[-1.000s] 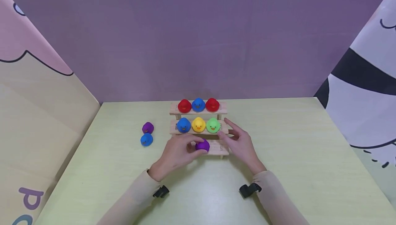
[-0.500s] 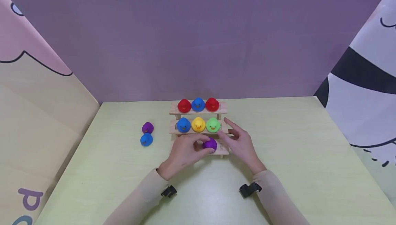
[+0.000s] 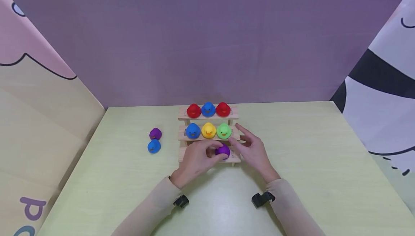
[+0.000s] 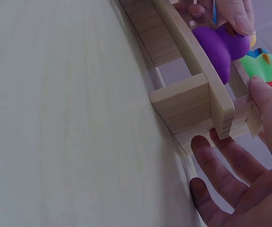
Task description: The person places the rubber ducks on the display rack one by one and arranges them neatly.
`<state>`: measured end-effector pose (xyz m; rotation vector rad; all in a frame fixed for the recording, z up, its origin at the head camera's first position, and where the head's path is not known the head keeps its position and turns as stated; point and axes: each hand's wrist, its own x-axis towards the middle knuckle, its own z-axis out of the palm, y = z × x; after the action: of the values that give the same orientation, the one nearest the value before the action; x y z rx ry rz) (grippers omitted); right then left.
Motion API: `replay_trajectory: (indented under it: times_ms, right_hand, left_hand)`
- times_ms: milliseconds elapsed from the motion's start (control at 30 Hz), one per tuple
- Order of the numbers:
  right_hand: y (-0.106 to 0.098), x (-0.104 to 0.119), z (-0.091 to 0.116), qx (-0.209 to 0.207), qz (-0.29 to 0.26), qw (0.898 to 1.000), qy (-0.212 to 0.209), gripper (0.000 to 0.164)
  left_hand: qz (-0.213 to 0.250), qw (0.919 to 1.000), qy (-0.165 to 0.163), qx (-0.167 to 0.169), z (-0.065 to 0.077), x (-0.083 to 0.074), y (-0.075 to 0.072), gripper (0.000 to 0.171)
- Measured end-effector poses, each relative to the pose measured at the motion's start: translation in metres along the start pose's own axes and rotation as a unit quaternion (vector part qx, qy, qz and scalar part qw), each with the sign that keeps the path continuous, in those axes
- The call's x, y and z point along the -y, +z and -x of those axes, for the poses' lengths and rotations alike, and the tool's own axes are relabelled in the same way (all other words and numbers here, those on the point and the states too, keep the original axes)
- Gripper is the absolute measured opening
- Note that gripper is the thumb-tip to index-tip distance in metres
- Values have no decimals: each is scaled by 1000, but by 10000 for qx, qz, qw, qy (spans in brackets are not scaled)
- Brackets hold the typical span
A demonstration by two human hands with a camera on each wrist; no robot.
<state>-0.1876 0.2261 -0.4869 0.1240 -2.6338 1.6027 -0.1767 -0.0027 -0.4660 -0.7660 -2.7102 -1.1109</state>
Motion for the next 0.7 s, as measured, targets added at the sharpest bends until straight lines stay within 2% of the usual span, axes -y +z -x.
replay_trajectory:
  times_ms: [700]
  right_hand:
    - [0,0,-1,-33,44,10000,70,66]
  left_hand:
    - [40,9995,-103,280,-1,-2,-3,32]
